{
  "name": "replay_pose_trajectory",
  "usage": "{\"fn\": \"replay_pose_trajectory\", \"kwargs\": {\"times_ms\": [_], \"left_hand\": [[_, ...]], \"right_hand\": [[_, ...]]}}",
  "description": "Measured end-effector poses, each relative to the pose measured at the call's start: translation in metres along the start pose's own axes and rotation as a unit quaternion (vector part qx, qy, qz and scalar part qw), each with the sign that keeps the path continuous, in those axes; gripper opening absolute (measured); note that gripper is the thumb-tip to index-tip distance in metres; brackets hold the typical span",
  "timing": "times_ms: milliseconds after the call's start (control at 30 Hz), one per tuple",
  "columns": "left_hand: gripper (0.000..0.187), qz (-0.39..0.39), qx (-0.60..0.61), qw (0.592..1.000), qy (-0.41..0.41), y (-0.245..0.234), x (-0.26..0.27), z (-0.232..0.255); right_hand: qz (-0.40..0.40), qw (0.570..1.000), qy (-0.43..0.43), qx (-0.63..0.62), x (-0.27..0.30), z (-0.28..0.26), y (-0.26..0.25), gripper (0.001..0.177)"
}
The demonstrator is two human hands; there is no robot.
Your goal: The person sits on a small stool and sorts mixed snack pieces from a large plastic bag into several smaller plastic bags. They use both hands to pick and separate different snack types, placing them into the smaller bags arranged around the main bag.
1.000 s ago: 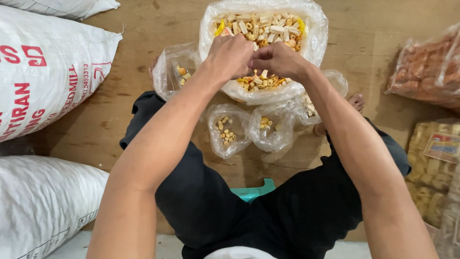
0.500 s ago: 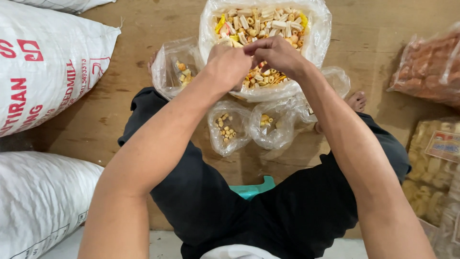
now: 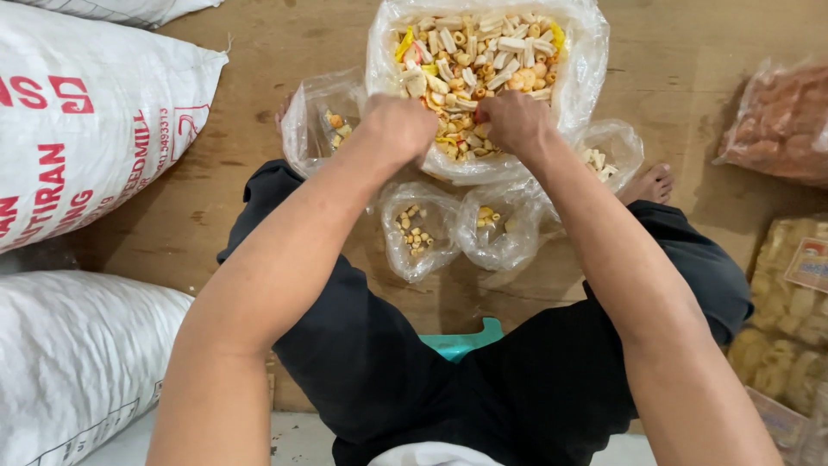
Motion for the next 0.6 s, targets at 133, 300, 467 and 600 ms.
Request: {"fn": "replay_pose_trajectory", "kwargs": {"times_ms": [133, 300, 467, 600], "left_hand": [[0.013, -0.095, 0.067, 0.992, -0.055, -0.129, 0.041, 0.017], [0.023, -0.054, 0.085, 0.994, -0.035, -0.121, 0.031, 0.017], [0.023, -0.016, 0.108, 0.994, -0.024, -0.120, 0.017, 0.022], [0.013, 0.067, 0.124, 0.990, -0.009, -0.120, 0.007, 0.020]], "right_hand": [[0.011, 0.997, -0.039, 0.061, 0.019, -0.021, -0.046, 0.019], [-0.061, 0.998, 0.021, 0.001, 0.019, -0.021, -0.073, 0.011], [-0.018, 0.968, 0.008, -0.251, 0.040, -0.054, -0.146, 0.019], [0.015, 0.943, -0.005, -0.331, 0.050, -0.070, -0.171, 0.025]]}}
Point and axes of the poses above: each hand's wrist, its own x-axis away from the middle knuckle, its own y-axis out of the palm, z = x × y, the point moved 9 cm from there along -x, towards the middle knuckle, and after that the axes turned 15 degrees about z, right-handed, at the moved point
